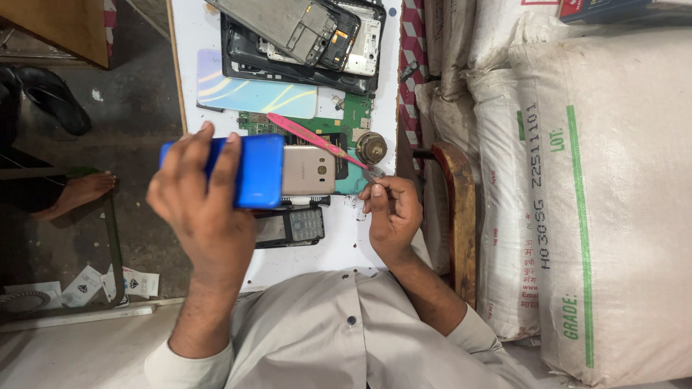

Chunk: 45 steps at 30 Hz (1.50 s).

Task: The person uses a small metal tool to scrape residue from the back of a blue phone case. They repeatedly scrape the same area, flip the case to inspect it, and continue scraping until the clip ends.

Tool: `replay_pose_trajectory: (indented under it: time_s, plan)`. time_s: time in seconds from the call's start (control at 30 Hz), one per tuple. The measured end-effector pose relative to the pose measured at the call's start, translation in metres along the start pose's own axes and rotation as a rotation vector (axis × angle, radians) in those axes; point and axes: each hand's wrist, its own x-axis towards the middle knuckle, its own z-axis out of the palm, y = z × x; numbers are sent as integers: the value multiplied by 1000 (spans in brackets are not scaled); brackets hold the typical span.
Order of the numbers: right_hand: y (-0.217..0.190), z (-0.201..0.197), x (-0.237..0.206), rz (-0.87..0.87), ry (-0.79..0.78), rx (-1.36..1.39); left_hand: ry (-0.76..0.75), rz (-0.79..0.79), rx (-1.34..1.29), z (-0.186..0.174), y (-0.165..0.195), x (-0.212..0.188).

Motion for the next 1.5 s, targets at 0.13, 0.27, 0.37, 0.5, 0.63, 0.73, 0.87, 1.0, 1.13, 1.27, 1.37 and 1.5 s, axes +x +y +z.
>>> replay_pose_trajectory:
  time_s: [0.13,0.27,0.37,0.5,0.63,0.73,0.87,1.0,1.13,1.27,1.37,1.5]
  plan:
    - [0,0,1,-3,-2,-26,-130,84,36,3,8,1]
    - [1,1,0,6,18,-13,-229,110,60,6,15,0]
    - [1,1,-1,3,5,-12,-270,142,85,6,16,-1]
    - [0,1,1,-6,-4,-8,-317,192,77,7,15,1]
    - [0,1,1,-6,-10,-20,-334,247,93,10,16,3]
    - [0,1,1,1,-3,-23,-376,260,84,11,15,3]
    - [1,1,1,-5,-5,-22,-387,271,114,13,14,5]
    - [0,2,1,6,-2,-15,-375,272,93,12,13,9]
    - [-1,2,3,-15,-13,-6,-367,287,103,13,14,13]
    - [-2,3,3,-18,-17,-15,-360,317,80,13,13,16]
    - [-3,3,3,-17,-23,7,-372,325,84,14,11,18]
    - [-3,3,3,-1,-20,-4,-390,339,89,16,9,20]
